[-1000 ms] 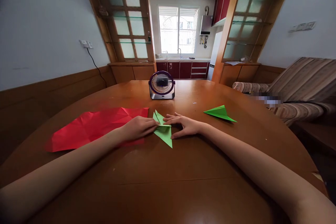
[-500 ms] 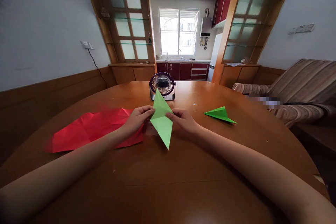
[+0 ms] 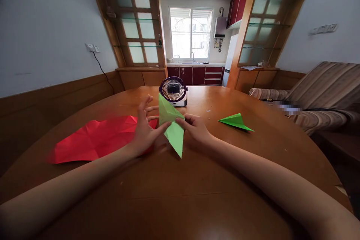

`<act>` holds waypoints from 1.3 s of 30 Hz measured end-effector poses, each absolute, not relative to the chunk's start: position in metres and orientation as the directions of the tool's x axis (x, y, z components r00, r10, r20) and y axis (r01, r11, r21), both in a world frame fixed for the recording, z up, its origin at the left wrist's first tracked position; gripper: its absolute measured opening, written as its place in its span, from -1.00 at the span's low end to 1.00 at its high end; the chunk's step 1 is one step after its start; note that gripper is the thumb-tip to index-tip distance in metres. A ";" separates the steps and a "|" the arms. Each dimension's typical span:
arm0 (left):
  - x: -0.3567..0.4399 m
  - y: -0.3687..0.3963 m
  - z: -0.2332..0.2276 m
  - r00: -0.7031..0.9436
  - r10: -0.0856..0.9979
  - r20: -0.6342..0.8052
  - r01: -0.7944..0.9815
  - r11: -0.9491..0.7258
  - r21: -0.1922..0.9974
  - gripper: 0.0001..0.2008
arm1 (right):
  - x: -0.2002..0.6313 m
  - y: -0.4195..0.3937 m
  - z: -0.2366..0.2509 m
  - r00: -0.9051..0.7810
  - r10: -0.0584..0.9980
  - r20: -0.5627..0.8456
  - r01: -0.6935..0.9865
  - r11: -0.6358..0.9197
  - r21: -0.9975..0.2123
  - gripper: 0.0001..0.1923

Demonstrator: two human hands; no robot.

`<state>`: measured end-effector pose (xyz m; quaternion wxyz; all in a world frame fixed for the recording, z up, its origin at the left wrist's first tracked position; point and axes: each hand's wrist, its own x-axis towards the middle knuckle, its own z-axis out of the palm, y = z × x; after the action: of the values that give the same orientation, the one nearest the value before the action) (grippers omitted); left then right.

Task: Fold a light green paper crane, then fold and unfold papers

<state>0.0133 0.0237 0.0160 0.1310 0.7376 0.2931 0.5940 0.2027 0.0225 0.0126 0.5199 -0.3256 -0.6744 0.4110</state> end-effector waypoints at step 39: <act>0.017 0.030 0.016 0.355 0.926 0.127 -0.350 0.005 0.937 -0.77 | 0.198 0.027 -0.003 -0.240 0.948 0.210 -0.162 0.174 -0.971 -0.61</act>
<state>0.0165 0.0300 0.0162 0.6491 0.5061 0.2848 0.4913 0.1977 0.0268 -0.0034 0.5113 -0.3444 -0.5705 0.5427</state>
